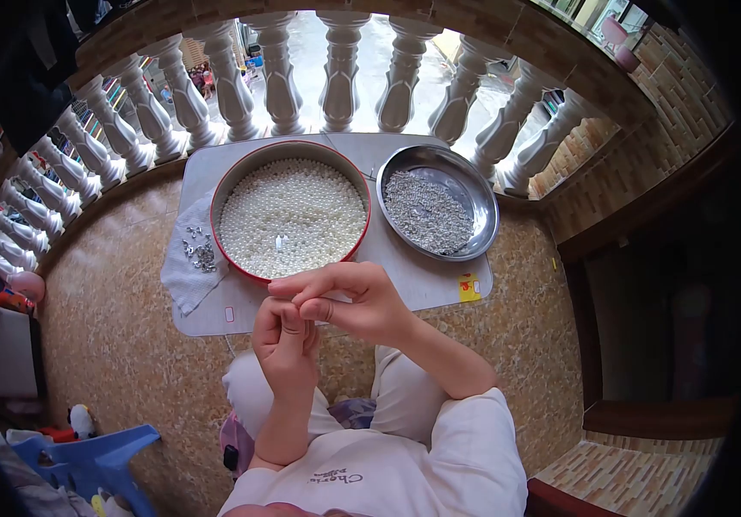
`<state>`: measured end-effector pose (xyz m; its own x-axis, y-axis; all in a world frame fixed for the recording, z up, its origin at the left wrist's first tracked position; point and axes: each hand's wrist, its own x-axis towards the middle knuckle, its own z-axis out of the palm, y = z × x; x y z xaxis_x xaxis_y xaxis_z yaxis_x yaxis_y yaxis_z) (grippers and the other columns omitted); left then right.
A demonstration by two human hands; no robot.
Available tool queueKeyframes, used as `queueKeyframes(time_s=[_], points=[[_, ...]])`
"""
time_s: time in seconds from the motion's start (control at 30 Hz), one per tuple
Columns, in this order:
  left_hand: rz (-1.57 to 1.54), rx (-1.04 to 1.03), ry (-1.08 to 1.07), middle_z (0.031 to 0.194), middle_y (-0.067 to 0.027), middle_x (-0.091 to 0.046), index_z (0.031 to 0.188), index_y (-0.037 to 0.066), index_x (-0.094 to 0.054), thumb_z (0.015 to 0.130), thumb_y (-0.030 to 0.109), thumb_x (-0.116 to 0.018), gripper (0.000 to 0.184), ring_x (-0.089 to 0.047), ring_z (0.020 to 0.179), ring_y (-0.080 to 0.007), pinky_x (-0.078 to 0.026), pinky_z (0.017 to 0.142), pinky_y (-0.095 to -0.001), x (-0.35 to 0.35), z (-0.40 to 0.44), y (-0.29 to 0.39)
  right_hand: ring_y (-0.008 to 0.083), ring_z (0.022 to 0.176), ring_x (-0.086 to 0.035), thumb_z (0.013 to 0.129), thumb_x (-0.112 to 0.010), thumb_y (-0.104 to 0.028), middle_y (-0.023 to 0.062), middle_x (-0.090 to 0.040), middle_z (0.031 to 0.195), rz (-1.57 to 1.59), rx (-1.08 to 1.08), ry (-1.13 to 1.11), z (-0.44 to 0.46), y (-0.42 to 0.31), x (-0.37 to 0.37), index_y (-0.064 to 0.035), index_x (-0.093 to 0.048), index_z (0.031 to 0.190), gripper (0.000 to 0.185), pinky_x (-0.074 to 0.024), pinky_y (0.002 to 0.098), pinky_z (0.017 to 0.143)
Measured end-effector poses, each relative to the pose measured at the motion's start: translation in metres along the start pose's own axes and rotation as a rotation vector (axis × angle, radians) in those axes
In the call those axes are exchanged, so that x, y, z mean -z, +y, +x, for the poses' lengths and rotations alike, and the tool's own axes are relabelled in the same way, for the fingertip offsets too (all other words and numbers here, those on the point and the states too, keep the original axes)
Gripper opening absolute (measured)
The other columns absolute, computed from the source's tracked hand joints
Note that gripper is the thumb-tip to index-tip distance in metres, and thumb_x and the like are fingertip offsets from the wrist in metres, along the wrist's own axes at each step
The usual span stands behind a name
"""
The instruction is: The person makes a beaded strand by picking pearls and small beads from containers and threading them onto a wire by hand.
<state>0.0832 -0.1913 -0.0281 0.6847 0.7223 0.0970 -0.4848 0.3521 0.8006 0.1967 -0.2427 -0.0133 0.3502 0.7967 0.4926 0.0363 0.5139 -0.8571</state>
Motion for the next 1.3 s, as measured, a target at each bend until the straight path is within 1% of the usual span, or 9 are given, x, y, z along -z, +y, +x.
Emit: queueKeyframes(time_s=[0.2,0.23,0.33,0.37,0.43,0.7,0.9,1.03,1.3], points=[[0.054,0.101,-0.039,0.056,0.0059,-0.035,0.090,0.008,-0.047,0.096,0.020,-0.045,0.013,-0.023,0.044,0.0000,-0.016,0.038,-0.0155,-0.002,0.004,0.008,0.0231,0.095,-0.060,0.083,-0.060,-0.005,0.0152,-0.062,0.108,-0.287,0.049,-0.045,0.008,0.001,0.012,-0.0037,-0.066,0.085,0.006,-0.0483,0.0329,0.083],[0.056,0.104,-0.044,0.056,0.0059,-0.035,0.090,0.008,-0.047,0.096,0.020,-0.045,0.013,-0.023,0.044,0.0000,-0.016,0.038,-0.0155,-0.001,0.005,0.008,0.0201,0.090,-0.059,0.085,-0.058,-0.007,0.0137,-0.062,0.108,-0.368,-0.008,0.039,0.011,0.000,0.017,-0.0042,-0.065,0.091,0.010,-0.0473,0.0311,0.077],[0.037,0.150,-0.032,0.056,0.0053,-0.035,0.089,0.009,-0.045,0.095,0.018,-0.044,0.011,-0.023,0.044,-0.0007,-0.017,0.038,-0.0157,0.004,0.008,0.011,0.0209,0.077,-0.056,0.080,-0.058,-0.001,0.0103,-0.064,0.097,-0.966,0.081,0.462,0.023,0.011,0.066,-0.0033,-0.062,0.100,0.021,-0.0447,0.0297,0.071],[0.029,0.166,-0.028,0.056,0.0051,-0.036,0.089,0.009,-0.045,0.095,0.018,-0.044,0.011,-0.023,0.044,-0.0009,-0.017,0.038,-0.0158,0.005,0.009,0.011,0.0234,0.079,-0.055,0.080,-0.057,-0.005,0.0101,-0.063,0.091,-1.290,0.047,0.495,0.021,0.018,0.093,-0.0035,-0.062,0.100,0.021,-0.0431,0.0342,0.077],[0.018,0.174,-0.055,0.056,0.0050,-0.036,0.088,0.009,-0.044,0.094,0.017,-0.044,0.010,-0.023,0.044,-0.0010,-0.017,0.038,-0.0158,0.007,0.010,0.009,0.0252,0.084,-0.052,0.079,-0.058,-0.011,0.0106,-0.062,0.087,-1.724,-0.387,0.438,-0.007,0.034,0.133,-0.0051,-0.064,0.098,0.021,-0.0401,0.0388,0.082],[0.022,0.219,-0.107,0.057,0.0043,-0.037,0.082,0.010,-0.042,0.091,0.013,-0.045,0.009,-0.023,0.044,-0.0018,-0.018,0.038,-0.0157,0.012,0.012,-0.001,0.0259,0.087,-0.051,0.074,-0.062,-0.014,0.0065,-0.062,0.081,-1.398,-0.667,0.311,-0.017,0.047,0.153,-0.0068,-0.069,0.082,0.012,-0.0390,0.0391,0.082],[0.040,0.253,-0.092,0.059,0.0034,-0.042,0.082,0.010,-0.043,0.092,0.015,-0.045,0.011,-0.031,0.049,-0.0031,-0.024,0.044,-0.0167,0.012,0.013,0.001,0.0259,0.082,-0.053,0.073,-0.062,-0.014,0.0047,-0.064,0.079,-1.636,-0.501,0.375,-0.016,0.061,0.151,-0.0065,-0.069,0.079,0.012,-0.0413,0.0369,0.080],[0.044,0.205,-0.094,0.058,0.0034,-0.039,0.083,0.010,-0.043,0.091,0.013,-0.046,0.009,-0.025,0.046,-0.0025,-0.019,0.040,-0.0162,0.006,0.011,-0.005,0.0260,0.075,-0.054,0.071,-0.063,-0.013,0.0060,-0.065,0.076,-1.307,-0.500,0.428,-0.016,0.047,0.146,-0.0056,-0.070,0.079,0.012,-0.0441,0.0351,0.075],[0.040,0.238,-0.125,0.063,0.0037,-0.042,0.085,0.009,-0.046,0.091,0.014,-0.046,0.009,-0.029,0.051,-0.0027,-0.024,0.046,-0.0166,-0.004,0.007,-0.008,0.0251,0.063,-0.056,0.072,-0.064,-0.011,0.0090,-0.066,0.072,-1.393,-0.453,0.463,-0.018,0.047,0.166,-0.0028,-0.069,0.080,0.013,-0.0461,0.0336,0.067]])
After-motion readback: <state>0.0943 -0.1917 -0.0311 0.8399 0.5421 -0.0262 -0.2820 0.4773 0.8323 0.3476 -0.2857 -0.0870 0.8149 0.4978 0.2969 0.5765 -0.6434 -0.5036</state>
